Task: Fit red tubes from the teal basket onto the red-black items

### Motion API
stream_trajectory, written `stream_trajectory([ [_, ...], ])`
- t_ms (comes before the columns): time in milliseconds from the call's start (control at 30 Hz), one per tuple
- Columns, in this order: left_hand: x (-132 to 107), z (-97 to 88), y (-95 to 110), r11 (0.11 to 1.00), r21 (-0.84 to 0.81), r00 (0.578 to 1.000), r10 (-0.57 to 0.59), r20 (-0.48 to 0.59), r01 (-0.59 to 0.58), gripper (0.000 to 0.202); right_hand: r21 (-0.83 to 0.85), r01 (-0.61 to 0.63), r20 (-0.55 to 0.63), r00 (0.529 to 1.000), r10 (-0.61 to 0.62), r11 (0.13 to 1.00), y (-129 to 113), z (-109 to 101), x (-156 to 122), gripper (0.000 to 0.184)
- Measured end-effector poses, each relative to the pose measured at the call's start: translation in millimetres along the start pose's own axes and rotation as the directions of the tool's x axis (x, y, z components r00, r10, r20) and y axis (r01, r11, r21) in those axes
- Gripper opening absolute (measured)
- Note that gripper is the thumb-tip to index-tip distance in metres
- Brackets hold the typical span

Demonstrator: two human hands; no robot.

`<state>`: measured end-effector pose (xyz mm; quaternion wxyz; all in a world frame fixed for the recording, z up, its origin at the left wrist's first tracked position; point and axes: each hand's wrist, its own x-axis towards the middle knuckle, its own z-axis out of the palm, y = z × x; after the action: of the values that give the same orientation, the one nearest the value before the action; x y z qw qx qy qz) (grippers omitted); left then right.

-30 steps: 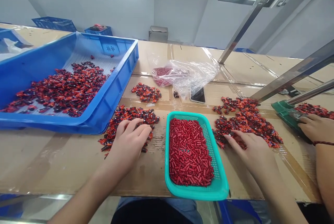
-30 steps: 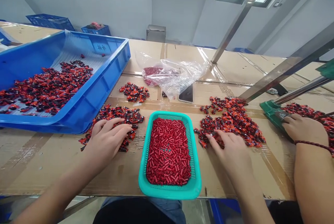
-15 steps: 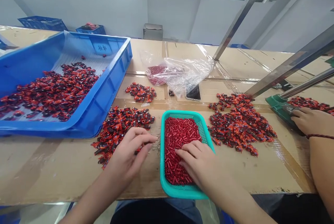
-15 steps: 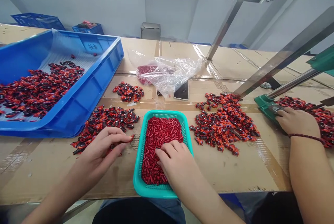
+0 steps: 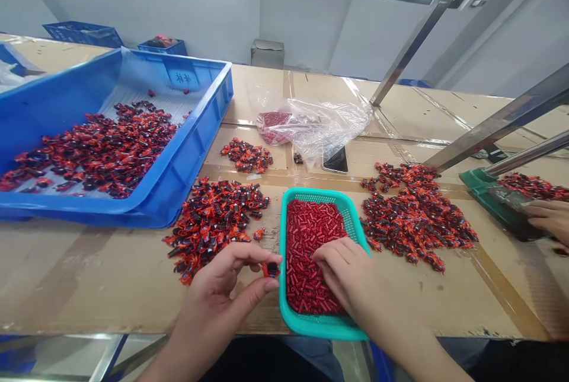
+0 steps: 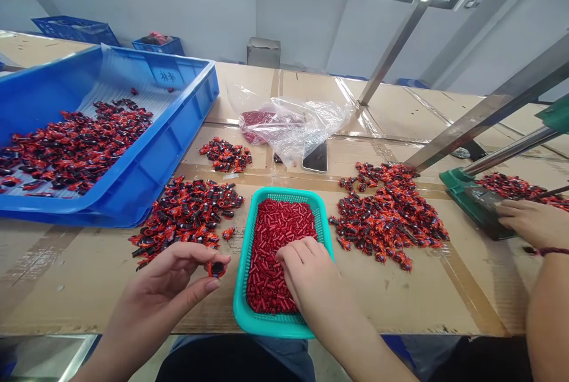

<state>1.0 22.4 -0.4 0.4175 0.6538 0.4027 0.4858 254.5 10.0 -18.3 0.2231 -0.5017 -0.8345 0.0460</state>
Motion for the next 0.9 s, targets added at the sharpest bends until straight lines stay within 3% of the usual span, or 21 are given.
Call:
stream_trajectory([
  [200,-9.3,5.9,8.7,0.967,0.086,0.971,0.239,-0.007,-0.238,0.027,0.269,-0.039,-0.136,0.988,0.078,0.962,-15.9,-19.1,5.2,0.008],
  [300,-11.8,7.2,12.4,0.919,0.140,0.929,0.365,0.054,-0.369,0.035,0.530,0.012,-0.230,0.965,0.130,0.848,-36.0,-26.2,6.6,0.017],
  [367,-13.7,7.2,13.5,0.897,0.205,0.920,0.385,0.071,-0.391,0.037,0.620,0.093,-0.292,0.949,0.119,0.779,-49.3,-28.7,7.2,0.024],
  [433,-14.9,7.1,14.5,0.875,0.274,0.916,0.392,0.083,-0.399,0.033,0.635,0.170,-0.335,0.940,0.070,0.754,-59.6,-28.1,7.5,0.027],
  [567,-13.4,7.7,20.4,0.843,0.338,0.908,0.394,0.141,-0.419,0.027,0.561,0.240,-0.378,0.926,-0.012,0.792,-71.2,-16.4,5.3,0.024],
  [700,-12.2,8.7,25.6,0.819,0.362,0.894,0.430,0.126,-0.445,0.032,0.488,0.196,-0.456,0.888,0.056,0.851,-76.7,-4.4,3.9,0.019],
  [800,-18.1,6.8,24.6,0.772,0.465,0.893,0.437,0.109,-0.434,0.028,0.503,0.169,-0.421,0.904,0.070,0.848,-74.3,-7.1,9.0,0.011],
  [900,-32.4,4.9,24.6,0.691,0.542,0.869,0.462,0.176,-0.477,0.027,0.636,0.049,-0.231,0.964,0.130,0.770,-68.2,-13.9,13.8,0.039],
])
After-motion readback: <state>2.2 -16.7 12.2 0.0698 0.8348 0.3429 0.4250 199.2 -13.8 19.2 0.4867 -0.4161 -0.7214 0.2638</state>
